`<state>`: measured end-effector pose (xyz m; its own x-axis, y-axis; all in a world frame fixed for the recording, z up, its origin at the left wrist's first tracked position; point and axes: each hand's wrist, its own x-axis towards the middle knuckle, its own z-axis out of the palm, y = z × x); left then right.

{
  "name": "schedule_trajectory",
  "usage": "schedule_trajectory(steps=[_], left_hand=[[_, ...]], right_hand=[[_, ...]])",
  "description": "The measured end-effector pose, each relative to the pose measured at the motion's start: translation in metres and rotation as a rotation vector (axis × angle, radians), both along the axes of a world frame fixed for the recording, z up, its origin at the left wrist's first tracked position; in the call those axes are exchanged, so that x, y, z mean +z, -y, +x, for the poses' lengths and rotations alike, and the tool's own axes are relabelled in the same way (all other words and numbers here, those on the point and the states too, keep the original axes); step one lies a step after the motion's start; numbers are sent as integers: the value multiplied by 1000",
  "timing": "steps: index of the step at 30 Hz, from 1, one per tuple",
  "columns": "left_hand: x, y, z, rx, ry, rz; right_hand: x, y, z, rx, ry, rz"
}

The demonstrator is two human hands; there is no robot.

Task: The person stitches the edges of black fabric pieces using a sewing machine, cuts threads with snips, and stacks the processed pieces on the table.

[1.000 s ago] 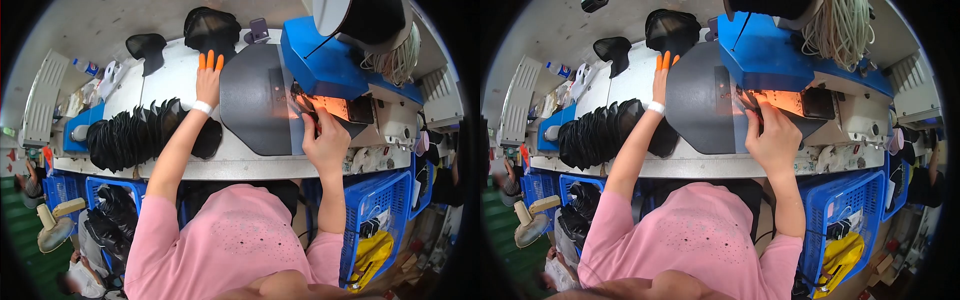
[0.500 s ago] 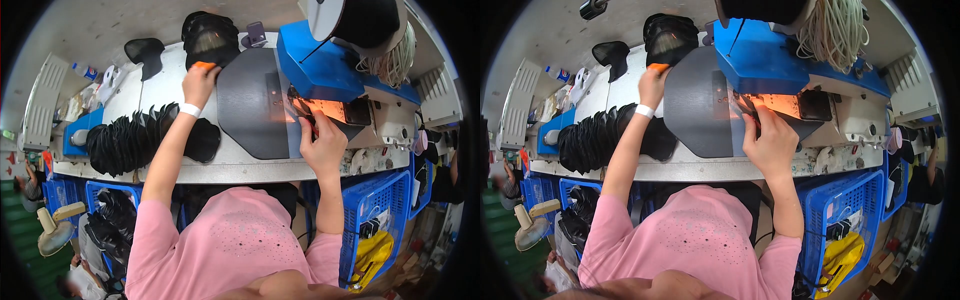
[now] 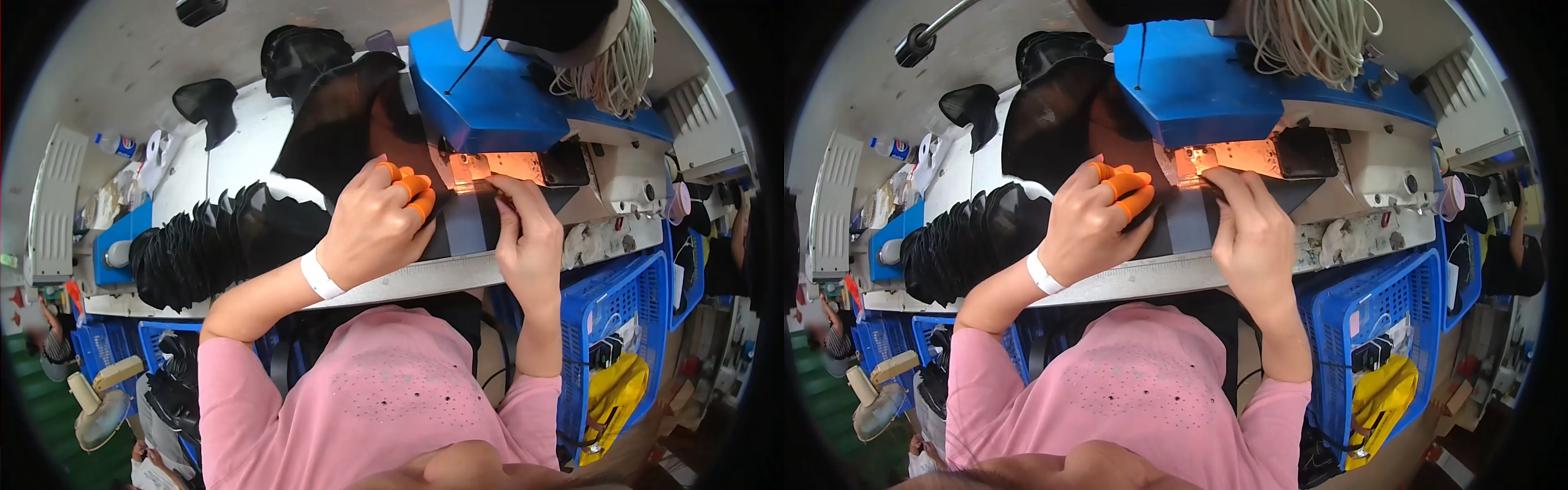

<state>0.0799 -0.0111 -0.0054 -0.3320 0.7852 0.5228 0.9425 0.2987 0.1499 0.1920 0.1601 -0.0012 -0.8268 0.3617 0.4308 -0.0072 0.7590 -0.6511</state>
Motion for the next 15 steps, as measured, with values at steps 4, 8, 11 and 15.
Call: schedule_trajectory(steps=[4,8,11,15], left_hand=[[21,7,-12,-177,153,-186],[18,15,-24,-272,175,-332],[11,13,-23,-238,151,-337],[4,9,-29,-240,172,-273]], right_hand=[[-6,1,1,74,97,-48],[-12,4,-3,109,145,93],[-16,8,-7,82,132,132],[-18,6,-13,38,137,146]])
